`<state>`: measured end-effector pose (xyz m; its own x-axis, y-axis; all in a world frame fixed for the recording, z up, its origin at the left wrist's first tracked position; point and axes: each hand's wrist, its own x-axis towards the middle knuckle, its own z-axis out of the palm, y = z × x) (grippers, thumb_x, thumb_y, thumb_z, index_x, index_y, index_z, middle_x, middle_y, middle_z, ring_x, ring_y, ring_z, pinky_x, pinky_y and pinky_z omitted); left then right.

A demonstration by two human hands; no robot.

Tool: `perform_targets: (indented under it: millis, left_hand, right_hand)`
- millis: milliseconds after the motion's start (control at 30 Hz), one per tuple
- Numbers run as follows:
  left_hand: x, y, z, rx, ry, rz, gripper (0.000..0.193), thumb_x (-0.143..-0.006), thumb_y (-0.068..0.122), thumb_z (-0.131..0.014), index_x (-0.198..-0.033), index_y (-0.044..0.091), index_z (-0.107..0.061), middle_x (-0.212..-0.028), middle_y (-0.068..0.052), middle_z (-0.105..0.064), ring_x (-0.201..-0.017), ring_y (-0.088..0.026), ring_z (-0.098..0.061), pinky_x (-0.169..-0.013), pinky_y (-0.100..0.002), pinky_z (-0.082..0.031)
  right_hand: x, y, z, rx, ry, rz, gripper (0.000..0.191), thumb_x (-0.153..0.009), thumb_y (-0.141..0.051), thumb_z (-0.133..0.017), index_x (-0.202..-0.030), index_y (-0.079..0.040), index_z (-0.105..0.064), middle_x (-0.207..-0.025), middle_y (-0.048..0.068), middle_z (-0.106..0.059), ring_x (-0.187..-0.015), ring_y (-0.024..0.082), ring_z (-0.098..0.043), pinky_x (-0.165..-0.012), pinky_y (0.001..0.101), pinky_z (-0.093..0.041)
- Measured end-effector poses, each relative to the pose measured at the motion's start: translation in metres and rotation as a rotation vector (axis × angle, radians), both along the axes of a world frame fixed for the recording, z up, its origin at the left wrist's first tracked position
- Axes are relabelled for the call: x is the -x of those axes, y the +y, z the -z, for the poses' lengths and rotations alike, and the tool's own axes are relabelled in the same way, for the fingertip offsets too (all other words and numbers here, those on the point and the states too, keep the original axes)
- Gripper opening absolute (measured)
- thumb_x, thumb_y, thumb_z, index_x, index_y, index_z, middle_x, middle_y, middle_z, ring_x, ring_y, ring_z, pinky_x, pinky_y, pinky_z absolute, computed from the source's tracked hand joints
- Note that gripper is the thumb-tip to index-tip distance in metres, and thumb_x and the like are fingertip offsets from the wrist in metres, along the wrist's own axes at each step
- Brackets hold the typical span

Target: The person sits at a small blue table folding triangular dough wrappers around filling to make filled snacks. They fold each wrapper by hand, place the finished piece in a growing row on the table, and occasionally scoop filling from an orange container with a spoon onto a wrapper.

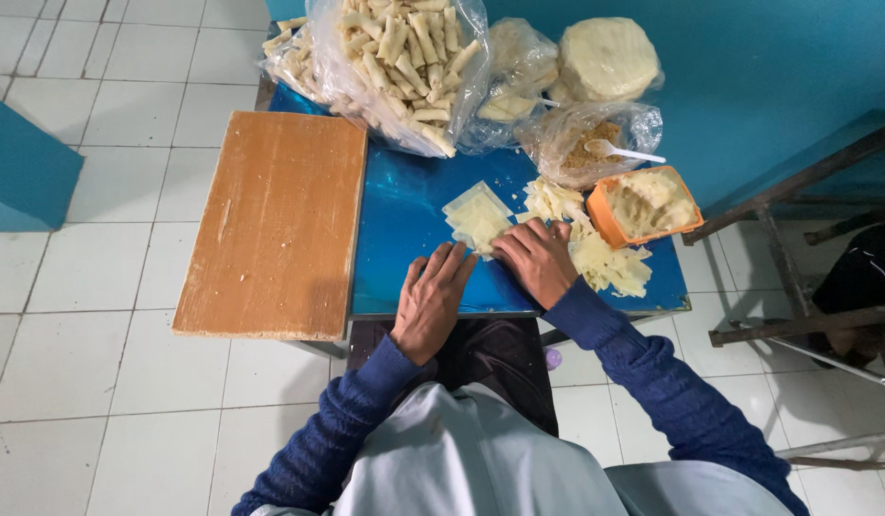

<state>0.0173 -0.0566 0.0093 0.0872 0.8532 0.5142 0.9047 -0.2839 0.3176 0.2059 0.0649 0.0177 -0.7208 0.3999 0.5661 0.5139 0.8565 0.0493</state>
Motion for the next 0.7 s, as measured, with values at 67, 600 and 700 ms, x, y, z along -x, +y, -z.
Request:
perform_targets:
  millis: [67, 600, 700]
  left_hand:
    - [-0.001, 0.000, 0.001, 0.001, 0.018, -0.011, 0.049, -0.085, -0.001, -0.059, -0.134, 0.006, -0.062, -0.143, -0.011, -0.056, -0.136, -0.029, -0.050, -0.107, -0.046, -0.040]
    - [0.000, 0.010, -0.007, -0.022, -0.227, -0.001, 0.035, -0.088, 0.005, -0.068, -0.122, 0.004, -0.063, -0.129, -0.011, -0.059, -0.122, -0.031, -0.056, -0.097, -0.044, -0.045]
    - [-0.004, 0.011, -0.015, -0.036, -0.337, 0.018, 0.028, -0.087, 0.009, -0.073, -0.113, 0.006, -0.065, -0.117, -0.011, -0.058, -0.111, -0.033, -0.055, -0.093, -0.043, -0.046]
  right_hand:
    - [-0.006, -0.004, 0.001, 0.002, -0.015, 0.017, 0.018, -0.090, -0.020, -0.076, -0.107, -0.019, -0.070, -0.104, -0.006, -0.065, -0.101, 0.017, -0.058, -0.088, 0.0427, -0.034]
    - [-0.038, -0.043, 0.000, 0.023, 0.007, 0.040, 0.016, -0.088, -0.021, -0.079, -0.100, -0.017, -0.069, -0.100, -0.005, -0.063, -0.096, 0.017, -0.057, -0.084, 0.0427, -0.031]
    - [-0.039, -0.048, 0.001, 0.054, 0.041, 0.035, 0.015, -0.087, -0.020, -0.080, -0.099, -0.019, -0.071, -0.099, -0.006, -0.063, -0.094, 0.017, -0.056, -0.083, 0.0428, -0.031]
